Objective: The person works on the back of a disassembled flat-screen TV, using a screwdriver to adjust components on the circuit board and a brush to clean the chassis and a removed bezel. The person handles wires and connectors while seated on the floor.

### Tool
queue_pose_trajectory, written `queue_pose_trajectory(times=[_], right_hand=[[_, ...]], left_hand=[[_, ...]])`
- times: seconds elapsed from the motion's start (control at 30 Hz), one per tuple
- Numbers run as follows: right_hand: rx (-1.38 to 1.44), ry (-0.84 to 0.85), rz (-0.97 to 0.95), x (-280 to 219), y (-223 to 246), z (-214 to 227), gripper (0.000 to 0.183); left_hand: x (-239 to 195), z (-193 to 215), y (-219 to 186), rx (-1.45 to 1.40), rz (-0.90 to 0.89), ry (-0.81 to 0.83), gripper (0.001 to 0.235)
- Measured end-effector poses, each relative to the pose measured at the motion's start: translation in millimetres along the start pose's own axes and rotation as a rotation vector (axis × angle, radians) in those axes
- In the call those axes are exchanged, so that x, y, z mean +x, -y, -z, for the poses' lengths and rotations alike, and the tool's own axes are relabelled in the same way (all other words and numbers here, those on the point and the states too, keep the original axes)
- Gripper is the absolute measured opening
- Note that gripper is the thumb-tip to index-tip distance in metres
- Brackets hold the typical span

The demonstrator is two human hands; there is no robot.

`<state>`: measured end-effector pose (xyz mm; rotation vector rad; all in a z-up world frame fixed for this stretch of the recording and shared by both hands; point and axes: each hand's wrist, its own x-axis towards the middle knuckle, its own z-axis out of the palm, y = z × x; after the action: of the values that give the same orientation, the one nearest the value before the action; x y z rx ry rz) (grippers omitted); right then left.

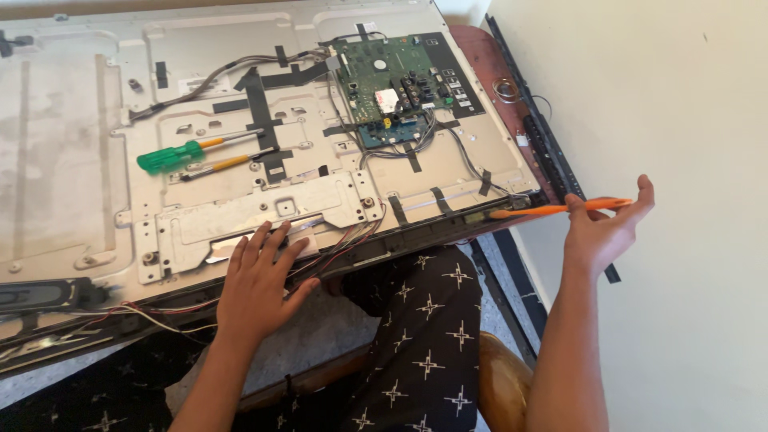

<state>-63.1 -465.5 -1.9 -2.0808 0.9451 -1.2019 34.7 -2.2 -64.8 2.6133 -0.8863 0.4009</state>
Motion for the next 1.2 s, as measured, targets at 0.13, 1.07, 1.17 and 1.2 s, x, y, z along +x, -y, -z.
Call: queue_pose_trajectory(times=[0.13,1.07,1.17,1.2], right_hand=[[0.243,-0.047,-0.056,5.1,-0.5,6.5,0.072],[0.24,0.926,-0.004,-73.0,44.6,-74.2,0.027],[0.135,0.874,0.053,-72.4,37.2,-77.5,0.031],[0.095,0.87,0.06,-71.8,36.0,-78.9,0.032]], left_hand=[[2.6,5.3,-2.6,-0.013,0.0,0.014,0.065],[-66.3,78.5,14.4,-0.024,0.134,-0.053,0.04],[-71.5,70.6,22.8,-0.059,0.099,-0.133,0.033],[-71.6,70.7,28.4,-0.099,0.092,-0.136,0.032]])
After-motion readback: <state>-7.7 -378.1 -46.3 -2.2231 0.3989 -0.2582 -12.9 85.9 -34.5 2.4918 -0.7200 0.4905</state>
